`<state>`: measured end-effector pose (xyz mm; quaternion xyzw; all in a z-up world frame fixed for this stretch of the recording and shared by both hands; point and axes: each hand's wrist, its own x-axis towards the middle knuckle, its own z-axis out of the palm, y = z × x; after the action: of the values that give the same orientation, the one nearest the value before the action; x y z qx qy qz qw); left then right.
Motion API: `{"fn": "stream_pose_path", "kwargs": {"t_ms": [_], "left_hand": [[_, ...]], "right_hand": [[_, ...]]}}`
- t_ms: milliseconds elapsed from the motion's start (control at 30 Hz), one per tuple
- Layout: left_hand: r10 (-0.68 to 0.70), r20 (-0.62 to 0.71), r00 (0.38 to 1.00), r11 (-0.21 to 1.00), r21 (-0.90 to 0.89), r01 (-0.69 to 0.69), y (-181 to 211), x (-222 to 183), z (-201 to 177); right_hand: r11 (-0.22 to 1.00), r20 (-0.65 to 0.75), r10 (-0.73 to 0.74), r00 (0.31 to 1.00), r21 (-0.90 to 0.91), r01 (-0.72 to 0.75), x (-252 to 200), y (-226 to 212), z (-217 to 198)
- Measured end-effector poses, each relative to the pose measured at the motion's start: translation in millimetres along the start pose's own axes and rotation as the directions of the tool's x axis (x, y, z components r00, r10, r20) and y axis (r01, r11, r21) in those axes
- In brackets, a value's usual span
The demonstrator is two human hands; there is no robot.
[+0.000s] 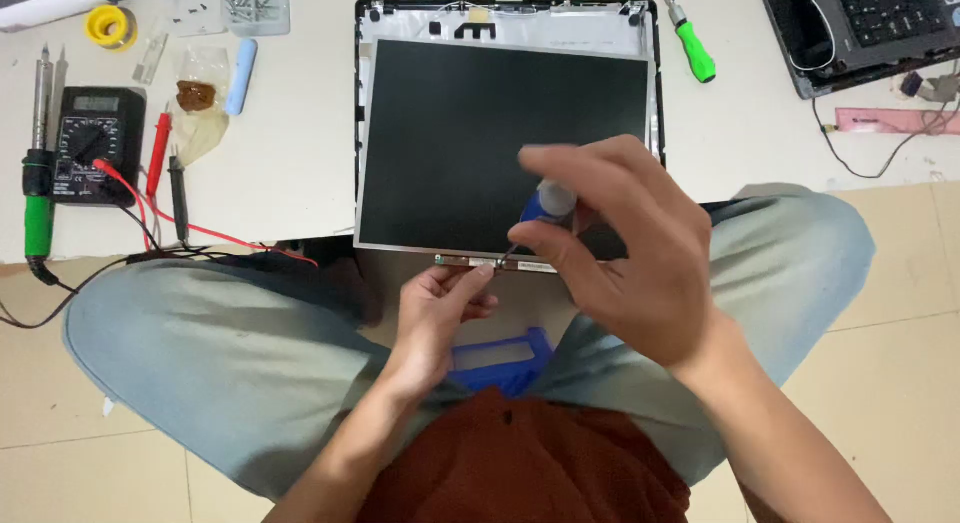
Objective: Repairing a laptop screen using a screwdriver on a workbench
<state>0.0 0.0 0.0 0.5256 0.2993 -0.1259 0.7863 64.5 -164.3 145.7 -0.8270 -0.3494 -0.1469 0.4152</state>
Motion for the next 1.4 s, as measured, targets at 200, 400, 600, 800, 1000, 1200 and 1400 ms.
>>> {"fn": "stream_pose_path", "kwargs": {"t_ms": [200,400,600,800,1000,1200,1400], "left_hand": [[-0.006,-0.021,1.000,0.999,-0.033,0.005,-6.5,6.7,-1.3],[-0.012,-0.041,0.999,0.999,0.053,0.014,1.5,2.3,3.1],[0.023,-0.017,1.000,0.998,0.052,-0.022,2.3,1.3,3.7],[0.035,-0.011,0.999,0.997,0.063,-0.034,6.3,-1.4,4.2],[0.041,0.012,0.999,0.999,0.029,-0.041,8.3,-3.0,4.8],[0.032,0.009,0.999,0.999,0.007,-0.032,5.7,-1.9,4.1],[0.120,-0.006,0.993,0.992,0.033,-0.120,-1.4,-1.1,3.4]], "right_hand": [[1.000,0.116,-0.026,0.993,0.017,0.024,-1.2,-3.3,-9.5],[0.995,-0.062,-0.039,0.997,0.094,0.045,5.2,-5.0,-5.4],[0.998,-0.054,-0.055,0.997,-0.002,0.055,-8.1,8.9,4.9],[0.992,0.130,-0.091,0.987,0.100,0.078,-2.9,-1.1,-15.6],[0.998,-0.024,-0.044,0.999,-0.040,0.043,-1.4,4.6,-8.2],[0.994,0.065,-0.110,0.992,0.029,0.108,7.9,-3.4,-15.1],[0.992,-0.014,-0.064,0.998,-0.108,0.062,4.9,-3.3,-4.1]]}}
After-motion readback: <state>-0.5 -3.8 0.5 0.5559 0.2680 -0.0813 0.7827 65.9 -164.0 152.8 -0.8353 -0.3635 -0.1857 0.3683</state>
